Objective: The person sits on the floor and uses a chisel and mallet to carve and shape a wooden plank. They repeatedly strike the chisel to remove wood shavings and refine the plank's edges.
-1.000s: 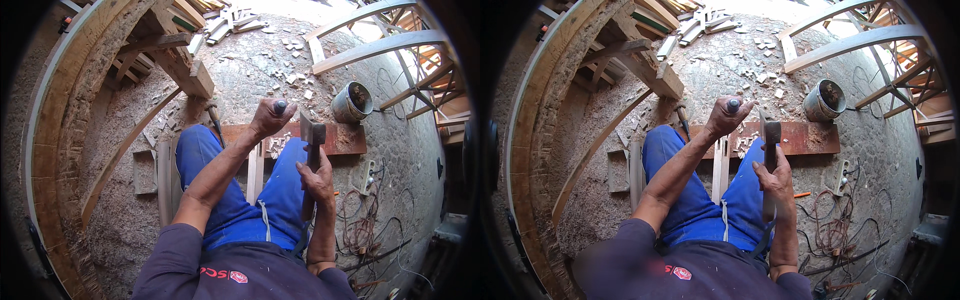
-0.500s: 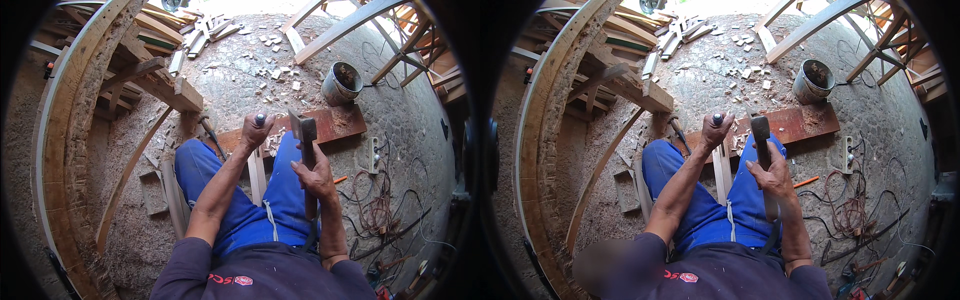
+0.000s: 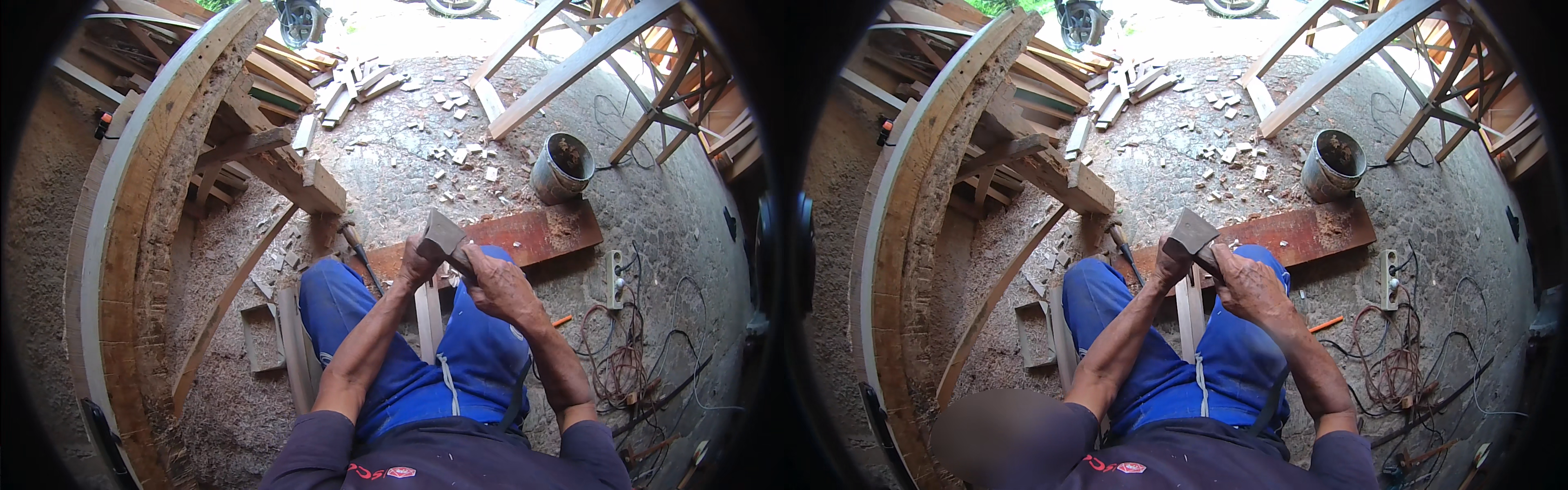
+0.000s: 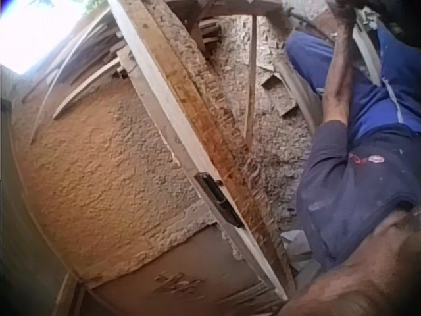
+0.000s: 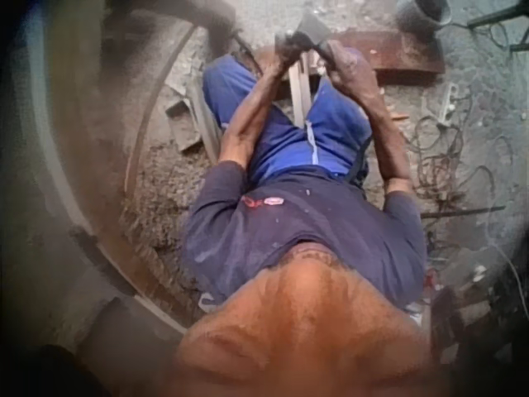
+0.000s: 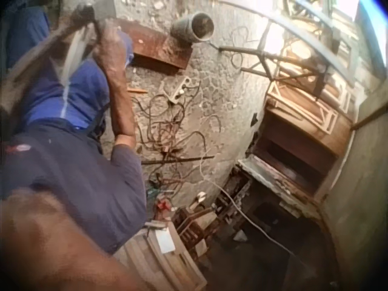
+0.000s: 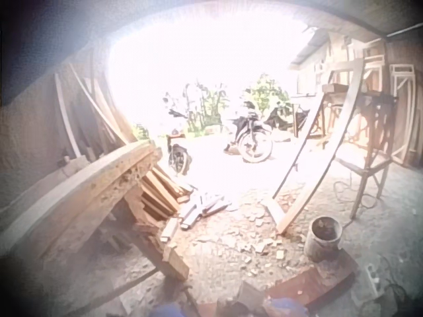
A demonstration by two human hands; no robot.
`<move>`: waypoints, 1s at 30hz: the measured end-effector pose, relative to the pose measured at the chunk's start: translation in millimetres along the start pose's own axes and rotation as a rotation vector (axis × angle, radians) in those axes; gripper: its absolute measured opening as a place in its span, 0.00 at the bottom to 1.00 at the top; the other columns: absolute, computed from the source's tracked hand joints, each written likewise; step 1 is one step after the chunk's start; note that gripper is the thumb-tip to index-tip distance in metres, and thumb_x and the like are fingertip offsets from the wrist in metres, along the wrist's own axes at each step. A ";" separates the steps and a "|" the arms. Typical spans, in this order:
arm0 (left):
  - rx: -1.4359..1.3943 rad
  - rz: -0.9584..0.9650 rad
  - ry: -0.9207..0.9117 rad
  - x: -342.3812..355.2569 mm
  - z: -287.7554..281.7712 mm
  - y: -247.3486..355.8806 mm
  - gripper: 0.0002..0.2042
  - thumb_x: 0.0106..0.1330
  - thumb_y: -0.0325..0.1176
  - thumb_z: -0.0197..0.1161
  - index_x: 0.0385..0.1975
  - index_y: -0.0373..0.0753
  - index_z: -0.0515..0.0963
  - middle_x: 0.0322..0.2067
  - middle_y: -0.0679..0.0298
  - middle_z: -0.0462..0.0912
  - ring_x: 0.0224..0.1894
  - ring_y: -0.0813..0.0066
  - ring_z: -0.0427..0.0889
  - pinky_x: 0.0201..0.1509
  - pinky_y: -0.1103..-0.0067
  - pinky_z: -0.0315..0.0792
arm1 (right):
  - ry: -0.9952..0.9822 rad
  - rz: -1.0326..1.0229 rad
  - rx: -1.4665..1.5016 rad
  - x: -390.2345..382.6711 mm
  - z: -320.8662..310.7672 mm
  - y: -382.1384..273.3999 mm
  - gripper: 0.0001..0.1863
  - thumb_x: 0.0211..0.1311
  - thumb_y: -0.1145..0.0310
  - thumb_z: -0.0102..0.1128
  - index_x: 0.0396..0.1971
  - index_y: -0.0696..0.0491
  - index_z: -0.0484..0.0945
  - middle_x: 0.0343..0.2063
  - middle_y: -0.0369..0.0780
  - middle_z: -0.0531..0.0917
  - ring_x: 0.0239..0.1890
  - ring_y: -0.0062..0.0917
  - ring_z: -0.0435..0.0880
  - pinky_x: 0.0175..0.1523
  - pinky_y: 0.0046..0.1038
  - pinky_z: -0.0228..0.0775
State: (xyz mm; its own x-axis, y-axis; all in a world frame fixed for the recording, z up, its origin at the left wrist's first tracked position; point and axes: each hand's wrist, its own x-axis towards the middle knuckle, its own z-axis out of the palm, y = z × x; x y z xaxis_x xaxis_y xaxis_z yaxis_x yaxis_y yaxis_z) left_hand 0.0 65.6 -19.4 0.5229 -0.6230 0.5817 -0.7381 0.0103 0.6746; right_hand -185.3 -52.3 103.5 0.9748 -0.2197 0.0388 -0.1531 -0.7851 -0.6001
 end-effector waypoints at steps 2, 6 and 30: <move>-0.312 -0.321 0.164 25.2 -15.3 11.9 0.12 0.68 0.29 0.67 0.22 0.41 0.74 0.21 0.72 0.71 0.25 0.82 0.69 0.27 0.77 0.62 | 0.112 0.042 0.135 -6.0 -2.7 -1.1 0.19 0.64 0.69 0.58 0.53 0.54 0.67 0.39 0.56 0.84 0.44 0.55 0.84 0.46 0.53 0.76; -0.175 -0.211 0.330 115.5 -82.0 56.2 0.18 0.70 0.32 0.70 0.20 0.38 0.70 0.15 0.71 0.64 0.21 0.85 0.59 0.22 0.77 0.60 | 0.156 0.308 0.005 -3.6 2.8 57.0 0.22 0.66 0.66 0.61 0.57 0.53 0.68 0.41 0.55 0.84 0.45 0.56 0.84 0.49 0.52 0.75; 0.719 -1.439 -0.269 -281.1 -220.0 -40.4 0.26 0.67 0.45 0.65 0.52 0.31 0.65 0.46 0.38 0.82 0.51 0.36 0.82 0.57 0.53 0.75 | 0.248 0.465 -0.344 -39.1 66.5 235.8 0.23 0.61 0.66 0.66 0.56 0.56 0.76 0.47 0.49 0.78 0.51 0.47 0.78 0.55 0.45 0.73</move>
State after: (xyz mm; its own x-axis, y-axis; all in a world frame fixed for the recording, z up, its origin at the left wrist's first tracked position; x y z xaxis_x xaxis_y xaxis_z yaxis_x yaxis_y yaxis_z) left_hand -23.4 412.4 -110.2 0.8888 0.0926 -0.4488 0.1897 -0.9659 0.1764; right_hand -248.8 -190.3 -92.6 0.7332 -0.6785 0.0446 -0.6359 -0.7074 -0.3085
